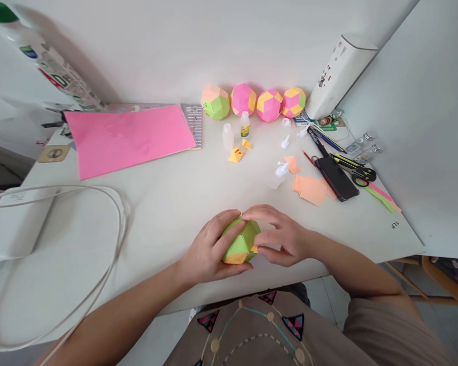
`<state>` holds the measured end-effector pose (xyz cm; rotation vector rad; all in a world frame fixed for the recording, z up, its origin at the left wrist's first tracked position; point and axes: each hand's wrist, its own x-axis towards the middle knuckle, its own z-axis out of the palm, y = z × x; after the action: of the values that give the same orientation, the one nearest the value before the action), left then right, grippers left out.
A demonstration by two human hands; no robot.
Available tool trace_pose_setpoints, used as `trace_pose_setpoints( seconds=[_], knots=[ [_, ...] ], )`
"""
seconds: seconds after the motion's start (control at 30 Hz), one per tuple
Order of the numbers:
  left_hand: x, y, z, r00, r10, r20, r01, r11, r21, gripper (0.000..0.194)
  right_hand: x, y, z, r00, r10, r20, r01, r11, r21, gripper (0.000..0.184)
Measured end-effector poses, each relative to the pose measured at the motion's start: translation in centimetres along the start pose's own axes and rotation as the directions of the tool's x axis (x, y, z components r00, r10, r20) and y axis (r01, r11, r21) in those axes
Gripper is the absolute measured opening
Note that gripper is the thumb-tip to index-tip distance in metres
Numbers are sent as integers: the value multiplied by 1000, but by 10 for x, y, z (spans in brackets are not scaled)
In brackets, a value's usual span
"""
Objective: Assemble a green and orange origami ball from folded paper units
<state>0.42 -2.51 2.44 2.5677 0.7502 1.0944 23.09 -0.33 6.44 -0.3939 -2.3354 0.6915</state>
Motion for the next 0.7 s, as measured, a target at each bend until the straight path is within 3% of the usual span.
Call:
trace_pose_setpoints(
  seconds=[0.13,0.57,0.7],
  knots=[
    [0,0,0,1000,-25,-4,25,1000,-16,88,-2,0,-2,999,-31,6,32,994,-106,9],
    [0,1,0,999,-49,-9,49,999,-20,88,-1,-4,-2,999,-22,42,30,975,-221,7],
    [0,0,0,993,-119,-19,118,992,-45,84,-4,-2,0,999,-32,13,34,961,-275,10]
  ],
)
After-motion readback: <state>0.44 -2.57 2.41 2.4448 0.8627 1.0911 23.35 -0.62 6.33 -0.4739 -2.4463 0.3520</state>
